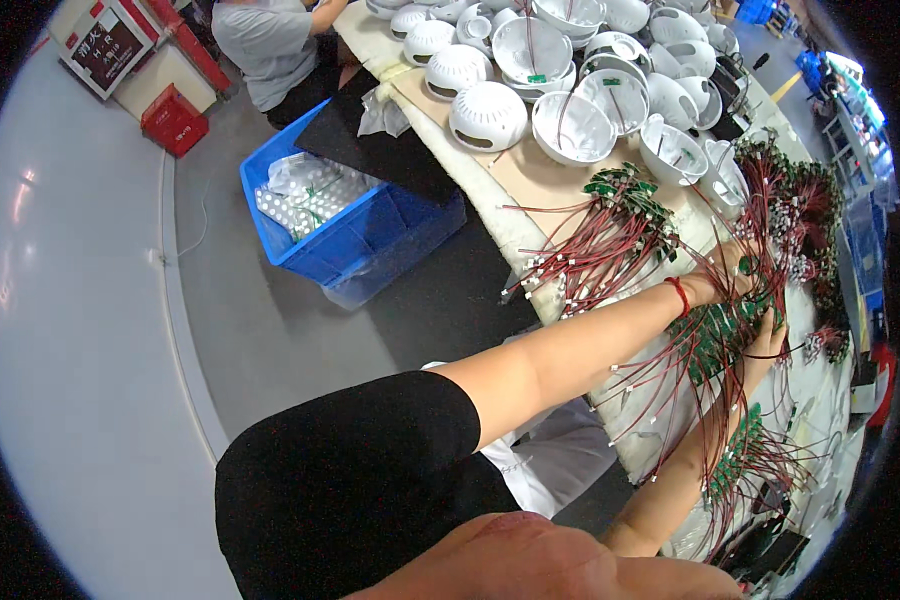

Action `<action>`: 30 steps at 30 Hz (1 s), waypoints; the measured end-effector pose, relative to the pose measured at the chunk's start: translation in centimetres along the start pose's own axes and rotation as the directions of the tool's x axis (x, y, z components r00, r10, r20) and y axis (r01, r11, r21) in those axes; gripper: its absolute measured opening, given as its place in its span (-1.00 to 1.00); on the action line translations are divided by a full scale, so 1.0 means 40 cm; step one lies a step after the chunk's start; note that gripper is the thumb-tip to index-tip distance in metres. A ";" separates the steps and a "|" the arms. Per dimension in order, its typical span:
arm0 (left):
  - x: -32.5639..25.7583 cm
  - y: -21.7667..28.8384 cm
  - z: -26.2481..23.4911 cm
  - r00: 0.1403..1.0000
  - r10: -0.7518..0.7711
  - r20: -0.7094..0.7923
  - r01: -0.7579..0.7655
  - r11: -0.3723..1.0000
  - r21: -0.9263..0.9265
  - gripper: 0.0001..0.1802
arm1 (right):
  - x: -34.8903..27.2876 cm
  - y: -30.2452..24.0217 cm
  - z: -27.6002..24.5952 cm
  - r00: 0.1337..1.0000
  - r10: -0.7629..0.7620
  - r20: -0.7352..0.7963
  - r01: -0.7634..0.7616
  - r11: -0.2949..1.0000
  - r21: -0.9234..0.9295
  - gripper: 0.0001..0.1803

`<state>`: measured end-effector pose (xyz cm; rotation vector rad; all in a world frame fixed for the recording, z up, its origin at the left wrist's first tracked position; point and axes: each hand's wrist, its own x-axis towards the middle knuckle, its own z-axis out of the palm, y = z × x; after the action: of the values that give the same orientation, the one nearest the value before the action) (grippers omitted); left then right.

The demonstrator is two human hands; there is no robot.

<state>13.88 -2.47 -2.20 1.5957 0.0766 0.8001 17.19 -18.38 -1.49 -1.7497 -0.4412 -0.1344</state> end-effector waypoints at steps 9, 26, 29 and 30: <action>0.009 -0.019 0.040 0.999 0.045 0.023 -0.043 0.994 -0.098 -0.70 | 0.017 0.040 -0.026 0.997 0.067 0.029 -0.067 0.998 0.006 -0.53; -0.016 0.003 0.010 0.992 -0.038 0.122 0.062 0.978 -0.197 -0.63 | 0.054 0.139 -0.078 0.993 -0.116 0.007 0.115 0.973 -0.201 -0.61; -0.007 -0.005 -0.015 0.993 -0.044 0.105 0.064 0.980 -0.190 -0.61 | 0.063 0.110 -0.031 0.992 0.103 0.071 -0.103 0.995 -0.004 -0.59; -0.004 -0.001 -0.010 0.992 -0.049 0.113 0.071 0.977 -0.203 -0.61 | 0.067 0.126 -0.042 0.994 0.068 0.088 -0.065 0.997 -0.045 -0.59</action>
<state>13.56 -2.21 -2.32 1.4296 -0.0347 0.6522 21.72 -20.21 -4.85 -1.8150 -0.4471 -0.0184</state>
